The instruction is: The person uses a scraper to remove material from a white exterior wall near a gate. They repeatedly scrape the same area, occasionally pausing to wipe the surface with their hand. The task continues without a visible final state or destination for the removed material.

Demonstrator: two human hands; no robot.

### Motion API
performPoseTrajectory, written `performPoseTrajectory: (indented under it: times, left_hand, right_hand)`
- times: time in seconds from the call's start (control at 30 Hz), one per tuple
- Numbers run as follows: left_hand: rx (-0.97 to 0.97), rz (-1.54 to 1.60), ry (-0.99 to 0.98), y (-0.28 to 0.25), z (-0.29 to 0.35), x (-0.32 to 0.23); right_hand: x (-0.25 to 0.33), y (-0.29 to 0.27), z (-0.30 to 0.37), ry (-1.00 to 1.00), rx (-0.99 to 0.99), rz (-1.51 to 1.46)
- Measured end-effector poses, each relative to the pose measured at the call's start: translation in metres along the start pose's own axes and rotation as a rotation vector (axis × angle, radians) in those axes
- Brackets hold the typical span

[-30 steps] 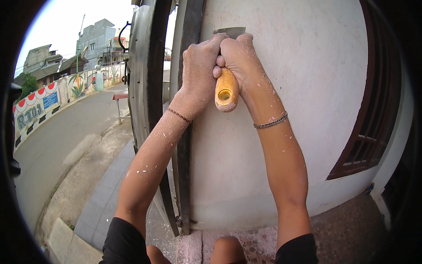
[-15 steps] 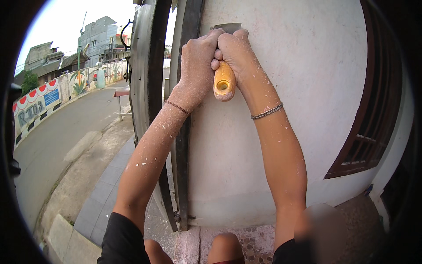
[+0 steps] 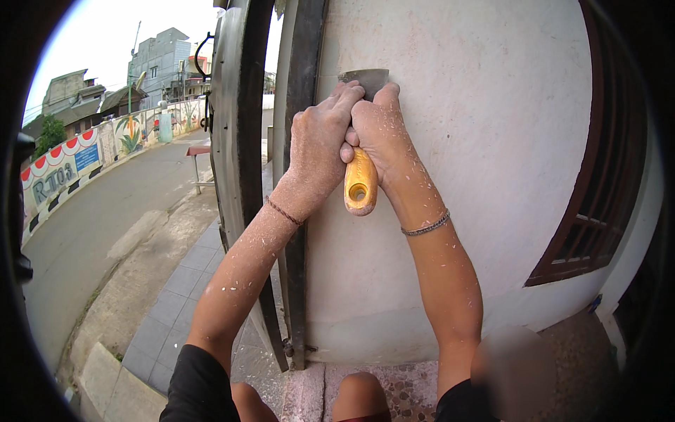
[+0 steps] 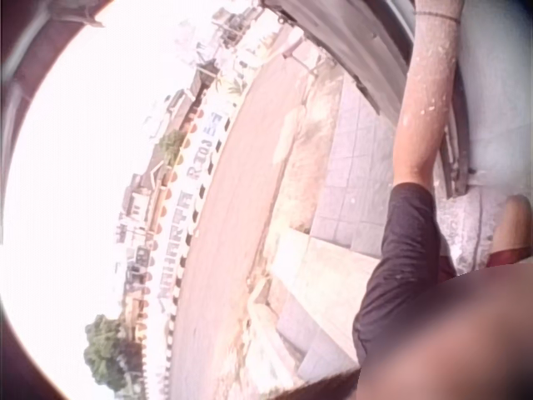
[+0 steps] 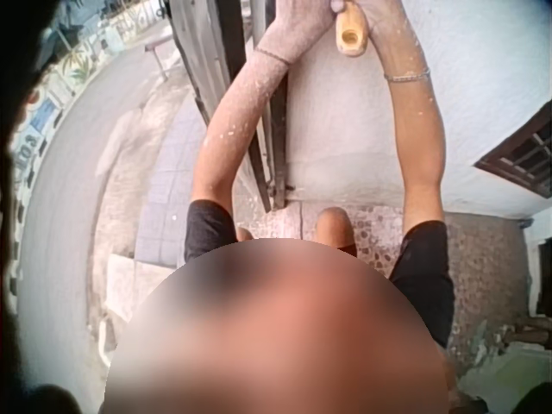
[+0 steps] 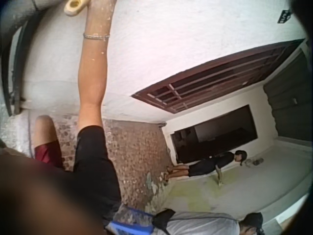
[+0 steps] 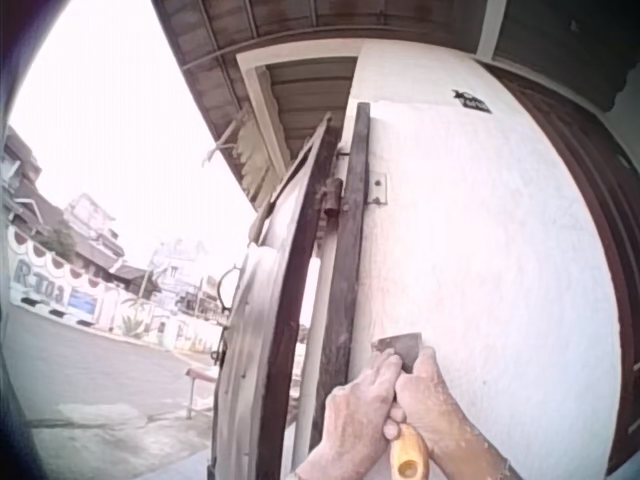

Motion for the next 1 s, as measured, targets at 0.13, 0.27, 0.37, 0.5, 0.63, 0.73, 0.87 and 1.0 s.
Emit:
performPoseTrajectory:
  times: [0.13, 0.27, 0.37, 0.5, 0.63, 0.73, 0.87, 1.0]
  left_hand:
    - [-0.003, 0.032, -0.036, -0.001, 0.0, 0.002]
    - [-0.015, 0.005, -0.029, -0.005, -0.003, 0.003]
    - [0.002, 0.07, -0.06, -0.006, -0.004, 0.006]
    - [0.048, 0.01, -0.084, -0.006, 0.002, 0.005]
    - [0.018, 0.062, -0.058, -0.007, 0.003, 0.004]
    - [-0.029, 0.064, -0.028, -0.009, 0.003, 0.004]
    - [0.02, 0.059, -0.042, -0.006, 0.004, 0.006]
    - [0.003, 0.024, -0.017, -0.009, 0.005, 0.004]
  right_hand:
    - [-0.004, 0.002, -0.003, 0.002, 0.053, 0.016]
    - [-0.002, 0.003, -0.008, -0.021, 0.002, 0.031]
    - [-0.001, 0.006, -0.005, -0.024, 0.011, 0.026]
    - [-0.003, 0.004, -0.001, 0.011, -0.014, 0.045]
    - [-0.007, 0.007, -0.001, 0.011, 0.007, 0.018]
    - [-0.009, 0.004, -0.002, 0.01, -0.023, 0.029]
    - [-0.008, 0.007, -0.002, 0.029, 0.04, -0.037]
    - [-0.009, 0.004, 0.0, 0.01, -0.019, -0.019]
Point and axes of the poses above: each hand's wrist, its own z-axis away from the middle knuckle, its own y-axis out of the palm, x = y × z, the point moved 7 cm from there along -z, towards the middle knuckle, and after that the axes turned 4 degrees about -x, right-handed, at the moved point
